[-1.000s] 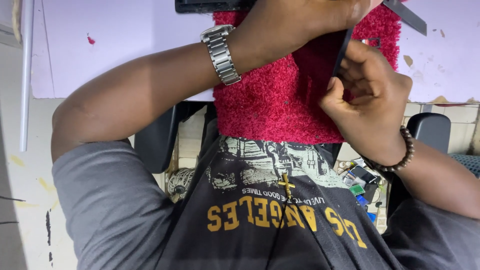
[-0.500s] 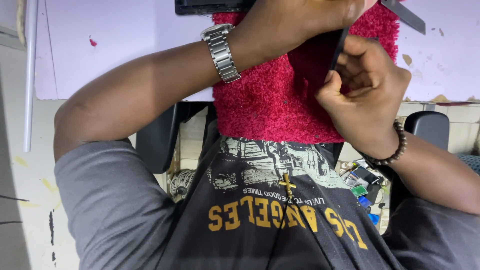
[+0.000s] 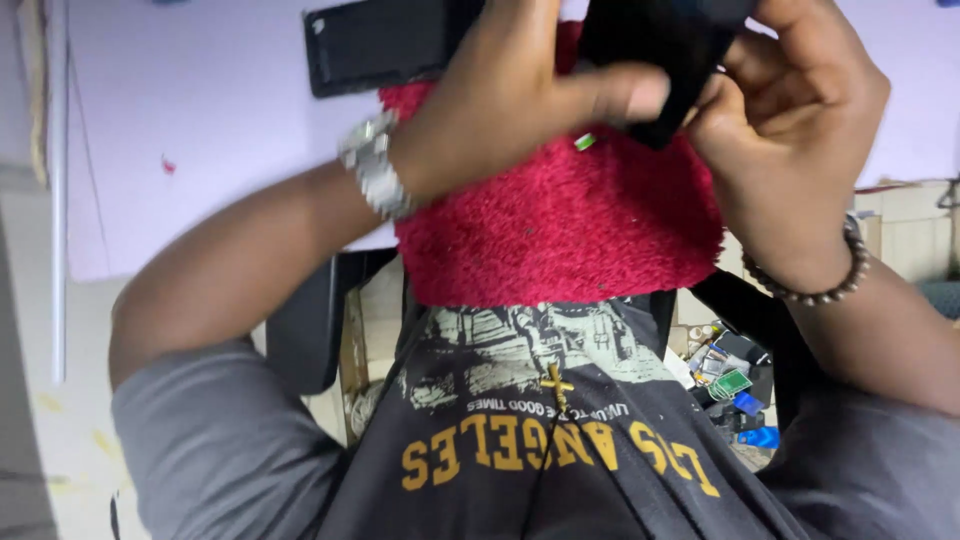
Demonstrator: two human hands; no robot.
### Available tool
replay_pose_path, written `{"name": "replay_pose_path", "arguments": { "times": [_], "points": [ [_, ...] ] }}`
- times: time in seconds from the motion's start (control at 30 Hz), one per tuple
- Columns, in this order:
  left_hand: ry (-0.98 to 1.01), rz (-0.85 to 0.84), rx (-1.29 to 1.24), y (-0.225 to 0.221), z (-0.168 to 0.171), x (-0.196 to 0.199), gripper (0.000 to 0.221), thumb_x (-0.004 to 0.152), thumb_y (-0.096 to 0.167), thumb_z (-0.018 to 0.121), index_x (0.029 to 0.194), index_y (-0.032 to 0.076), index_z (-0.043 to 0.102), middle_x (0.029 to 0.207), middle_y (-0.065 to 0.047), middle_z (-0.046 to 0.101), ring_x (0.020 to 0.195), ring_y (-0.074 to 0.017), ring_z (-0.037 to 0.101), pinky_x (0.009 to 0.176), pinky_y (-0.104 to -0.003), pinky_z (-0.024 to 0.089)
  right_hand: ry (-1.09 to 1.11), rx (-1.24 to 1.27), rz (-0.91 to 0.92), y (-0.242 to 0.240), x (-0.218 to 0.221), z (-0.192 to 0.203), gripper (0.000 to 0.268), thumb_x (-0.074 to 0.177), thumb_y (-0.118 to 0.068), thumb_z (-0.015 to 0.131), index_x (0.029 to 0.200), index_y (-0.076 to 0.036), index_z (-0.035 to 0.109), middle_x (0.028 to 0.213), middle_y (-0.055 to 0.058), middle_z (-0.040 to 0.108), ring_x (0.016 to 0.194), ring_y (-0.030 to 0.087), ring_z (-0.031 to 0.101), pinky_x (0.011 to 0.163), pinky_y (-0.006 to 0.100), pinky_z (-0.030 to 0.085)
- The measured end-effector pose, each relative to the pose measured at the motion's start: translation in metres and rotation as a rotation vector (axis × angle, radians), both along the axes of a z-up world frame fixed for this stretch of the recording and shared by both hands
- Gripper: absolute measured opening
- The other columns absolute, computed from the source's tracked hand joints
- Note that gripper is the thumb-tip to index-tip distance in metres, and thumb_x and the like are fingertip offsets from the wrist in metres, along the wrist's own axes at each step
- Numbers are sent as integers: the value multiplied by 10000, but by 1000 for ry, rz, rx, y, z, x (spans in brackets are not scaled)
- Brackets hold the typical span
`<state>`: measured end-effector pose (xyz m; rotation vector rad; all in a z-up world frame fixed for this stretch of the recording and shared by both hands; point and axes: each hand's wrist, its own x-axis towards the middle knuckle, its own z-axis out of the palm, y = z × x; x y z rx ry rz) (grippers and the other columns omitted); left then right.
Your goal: Disassembling a mobile phone to remove the internal frame and access internal components for repair.
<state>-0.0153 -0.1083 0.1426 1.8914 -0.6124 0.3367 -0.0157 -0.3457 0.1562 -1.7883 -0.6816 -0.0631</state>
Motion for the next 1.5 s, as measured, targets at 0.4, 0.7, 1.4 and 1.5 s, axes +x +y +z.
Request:
{"name": "replay_pose_path", "arguments": {
  "times": [0.4,0.7,1.4,1.5],
  "points": [
    [72,212,142,-33,-62,-15,1162,1096,501,921,1727,41,59,1842,-210,168,1800,-376,190,1559,-446,258,-250,-127,-43,27,-26,-1,449,1046,221,567,1494,192,566,1143,235,721,934,189,657,853,271,575],
    [72,133,106,-33,-61,-16,1170,1113,558,887,1729,57,28,1847,-225,177,1803,-376,226,1552,-452,335,-244,1,-70,29,-24,-9,435,1021,237,537,1455,206,534,1278,278,682,1131,300,723,980,326,597],
    [84,31,62,-21,-45,-17,1066,1115,483,897,1712,90,106,1821,-205,313,1754,-378,371,1508,-464,393,-289,-261,-101,14,-14,20,466,1087,120,605,1542,146,505,864,75,459,691,103,374,646,241,353],
    [26,115,122,-19,-39,-14,902,1092,503,840,1642,35,299,1717,-196,451,1666,-361,448,1433,-458,430,-365,-299,-112,14,-14,11,463,1088,157,672,1524,148,517,888,117,472,695,157,419,669,291,427]
  ]
}}
